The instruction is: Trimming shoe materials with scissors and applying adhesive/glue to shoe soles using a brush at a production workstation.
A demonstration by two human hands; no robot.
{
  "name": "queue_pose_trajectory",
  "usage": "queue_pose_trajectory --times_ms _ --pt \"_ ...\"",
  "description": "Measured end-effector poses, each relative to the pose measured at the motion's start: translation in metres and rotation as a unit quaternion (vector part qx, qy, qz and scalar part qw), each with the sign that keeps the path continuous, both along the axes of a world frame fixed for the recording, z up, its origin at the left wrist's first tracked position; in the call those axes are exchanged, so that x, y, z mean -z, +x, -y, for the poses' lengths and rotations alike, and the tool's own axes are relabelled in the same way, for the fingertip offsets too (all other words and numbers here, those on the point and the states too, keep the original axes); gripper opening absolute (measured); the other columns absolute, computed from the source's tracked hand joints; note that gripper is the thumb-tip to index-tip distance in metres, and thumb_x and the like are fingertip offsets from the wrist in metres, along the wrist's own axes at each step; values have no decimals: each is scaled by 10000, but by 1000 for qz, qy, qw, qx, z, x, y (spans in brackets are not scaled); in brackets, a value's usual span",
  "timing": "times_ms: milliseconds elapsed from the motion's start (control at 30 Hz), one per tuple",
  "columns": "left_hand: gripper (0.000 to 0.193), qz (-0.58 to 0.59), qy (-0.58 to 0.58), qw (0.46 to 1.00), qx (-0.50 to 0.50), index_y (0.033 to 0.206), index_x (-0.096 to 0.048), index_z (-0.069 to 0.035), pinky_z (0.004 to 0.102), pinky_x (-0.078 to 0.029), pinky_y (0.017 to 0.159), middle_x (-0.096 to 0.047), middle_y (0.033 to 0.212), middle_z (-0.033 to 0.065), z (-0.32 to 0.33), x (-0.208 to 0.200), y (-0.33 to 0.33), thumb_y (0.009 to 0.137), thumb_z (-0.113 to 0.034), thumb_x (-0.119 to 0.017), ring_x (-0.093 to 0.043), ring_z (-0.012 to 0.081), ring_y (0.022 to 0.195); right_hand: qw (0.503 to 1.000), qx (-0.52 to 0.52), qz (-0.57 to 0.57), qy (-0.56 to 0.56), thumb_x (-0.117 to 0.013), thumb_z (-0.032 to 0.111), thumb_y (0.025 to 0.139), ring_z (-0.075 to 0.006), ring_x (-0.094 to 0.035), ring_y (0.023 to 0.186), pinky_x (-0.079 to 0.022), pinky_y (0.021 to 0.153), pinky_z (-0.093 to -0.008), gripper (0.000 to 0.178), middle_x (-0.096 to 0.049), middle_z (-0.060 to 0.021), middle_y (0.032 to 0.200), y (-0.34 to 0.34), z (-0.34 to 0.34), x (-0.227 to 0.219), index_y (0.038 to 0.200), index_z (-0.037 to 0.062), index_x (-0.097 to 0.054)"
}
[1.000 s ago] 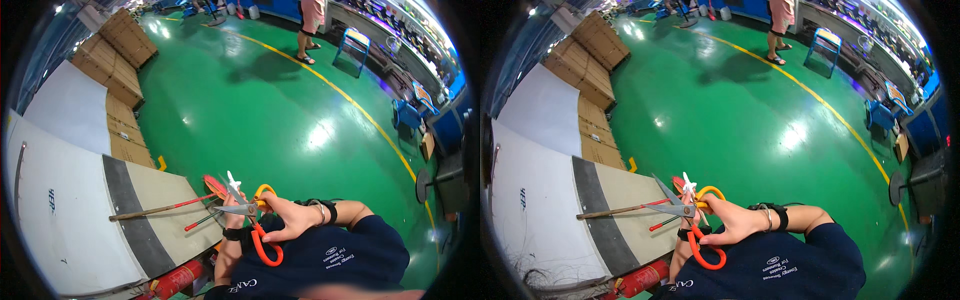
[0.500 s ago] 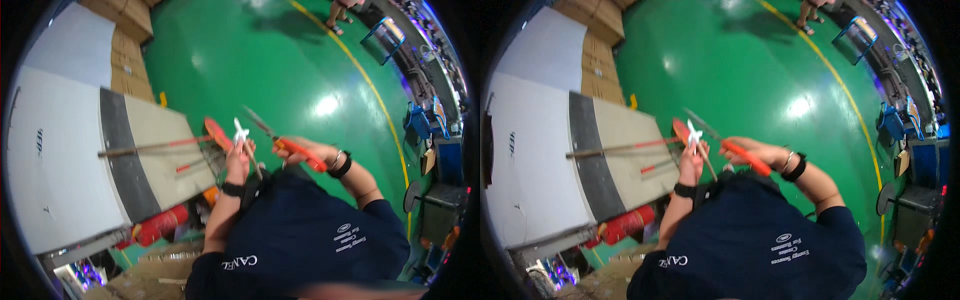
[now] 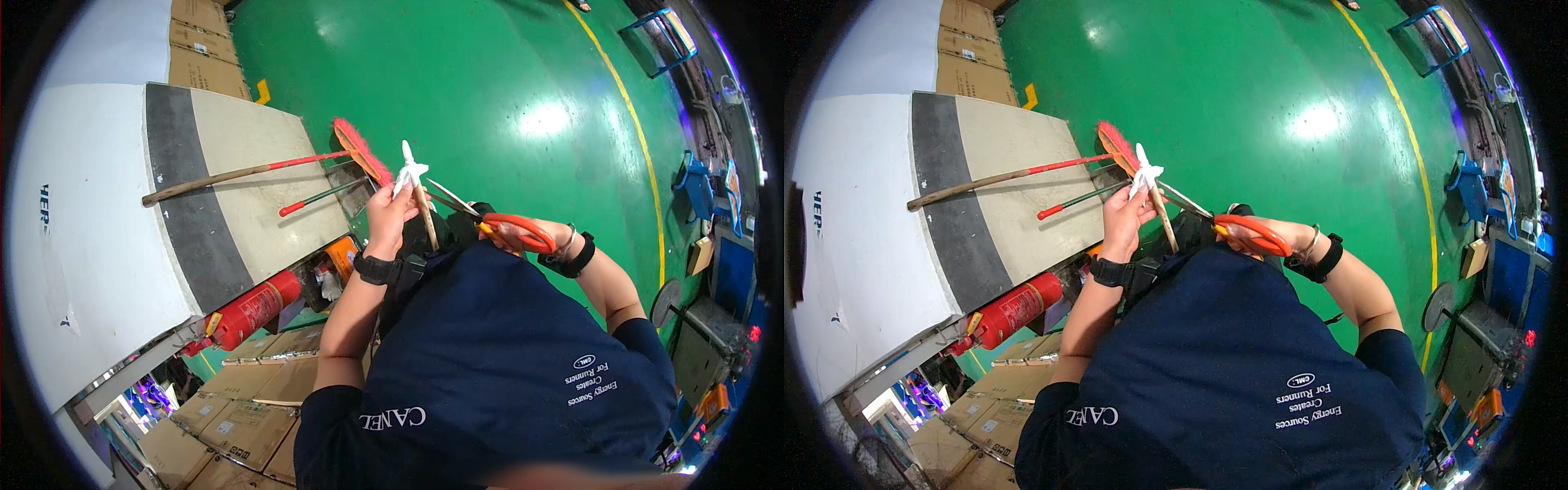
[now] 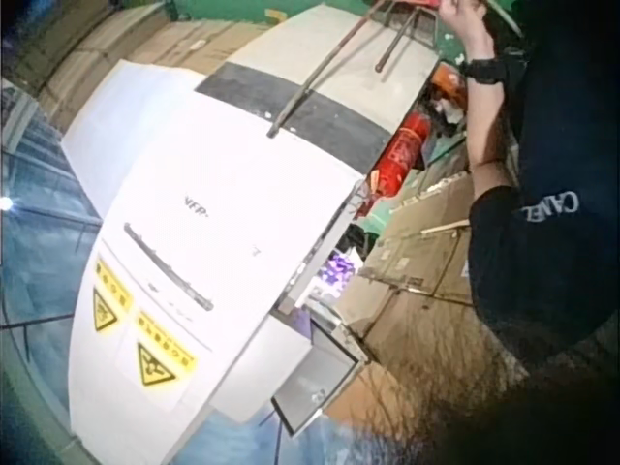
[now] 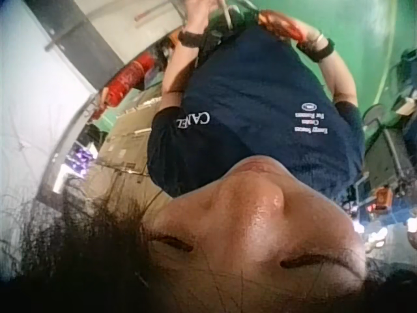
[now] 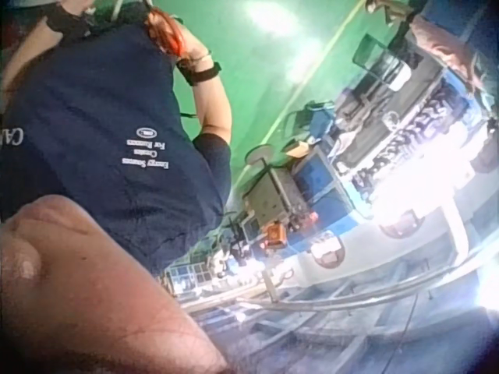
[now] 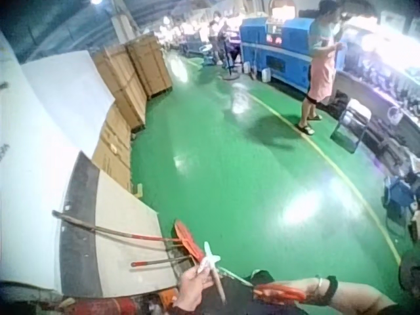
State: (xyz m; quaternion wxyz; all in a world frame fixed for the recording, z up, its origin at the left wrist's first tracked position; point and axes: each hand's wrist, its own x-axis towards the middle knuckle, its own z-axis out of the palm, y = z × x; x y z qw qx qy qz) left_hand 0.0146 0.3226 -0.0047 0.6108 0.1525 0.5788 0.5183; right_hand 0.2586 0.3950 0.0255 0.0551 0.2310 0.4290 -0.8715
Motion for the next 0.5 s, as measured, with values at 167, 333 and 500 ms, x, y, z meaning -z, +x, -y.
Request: queue_pose_trajectory --times_ms 167,333,500 --pt "223 -37 -10 999 -3 972 -492 31 323 -495 702 -583 864 125 -3 -7 4 862 -158 -450 -603 216 804 996 53 -37 -68 -417 441 852 -62 -415 595 -379 510 -185 476 -443 6 711 -6 -1 0 977 -12 -496" --pt "219 30 -1 999 -35 987 -480 36 331 -493 711 -570 912 138 -2 -6 1 864 -141 -437 -598 248 828 997 38 -38 -62 -430 442 845 -55 -434 642 -390 529 -178 469 -465 3 749 -6 -6 -3 976 -3 -503" --pt "207 39 0 998 -45 971 -490 31 337 -491 710 -565 902 116 -4 -9 4 856 -138 -456 -587 228 828 996 41 -1 -84 -421 461 842 -53 -448 670 -393 563 -165 470 -483 0 807 -8 -7 -12 970 20 -522"
